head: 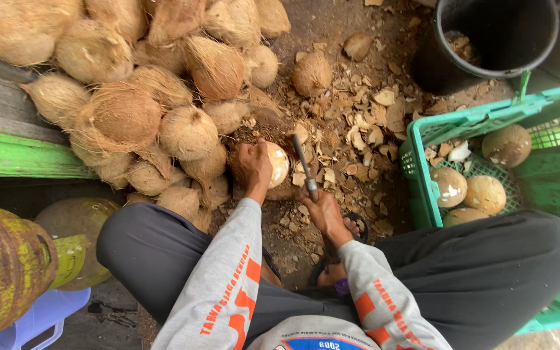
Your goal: The person sits on the ground and husks coconuts, holding each coconut against a wooden block and striking it with a machete to chop off the fibrous outer husk. Husked coconuts are placed into a green plastic crate, and husk debris is tossed into a black bucket.
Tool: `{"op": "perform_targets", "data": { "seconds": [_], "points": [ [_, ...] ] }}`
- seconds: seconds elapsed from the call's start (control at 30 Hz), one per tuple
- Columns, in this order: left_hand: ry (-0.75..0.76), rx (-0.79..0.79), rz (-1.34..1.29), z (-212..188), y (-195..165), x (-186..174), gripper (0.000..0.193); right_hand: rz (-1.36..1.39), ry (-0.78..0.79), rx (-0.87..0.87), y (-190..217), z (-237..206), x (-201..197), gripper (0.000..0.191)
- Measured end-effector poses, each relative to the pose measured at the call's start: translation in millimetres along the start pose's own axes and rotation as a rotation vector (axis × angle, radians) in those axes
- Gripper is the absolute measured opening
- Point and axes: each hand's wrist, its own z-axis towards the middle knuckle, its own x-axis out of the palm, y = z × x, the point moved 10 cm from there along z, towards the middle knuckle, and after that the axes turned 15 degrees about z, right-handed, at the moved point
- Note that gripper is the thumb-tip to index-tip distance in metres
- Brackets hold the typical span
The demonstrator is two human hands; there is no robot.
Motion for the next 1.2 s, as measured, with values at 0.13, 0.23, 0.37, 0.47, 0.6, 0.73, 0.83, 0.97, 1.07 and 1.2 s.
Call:
{"op": "perform_targets", "data": {
  "seconds": [0.13,0.23,0.37,0.47,0.6,0.73,0.83,0.97,1.07,1.2],
  "points": [
    [-0.091,0.047,0.041,-10,-6,-3,0.046,0.156,-0.068,-0.152,23,-4,-18,0.022],
    [-0.251,0.085,0.003,-26,-11,-14,0.059,0.182,-0.064,-0.067,26,-8,-21,0.025],
    [0.005,0.251,0.092,-6,-17,-7,0.054,0.135,-0.028,-0.120,39,-11,-18,0.033],
    [0.110,0.286,0.083,20,-12,-9,0.046,0.094,0.011,-0.106,37,-9,-5,0.037],
    [0.088,0.284,0.135,24,-15,0,0.038,0.122,0.072,-0.079,31,-12,15,0.032],
    [0.018,0.208,0.189,15,-19,-3,0.033,0.153,0.025,-0.126,42,-16,10,0.032],
    [0.021,0.142,0.166,11,-19,-11,0.031,0.144,-0.068,-0.221,60,-22,-4,0.037],
    [0.028,-0.025,0.128,7,-5,-12,0.035,0.104,-0.103,-0.246,65,-29,-9,0.037],
    [-0.003,-0.041,0.113,1,-1,-8,0.039,0.039,-0.069,-0.303,61,-29,-2,0.030],
    [-0.029,-0.026,0.057,4,1,-5,0.036,-0.257,0.002,-0.241,43,-13,7,0.025]
  ]
}}
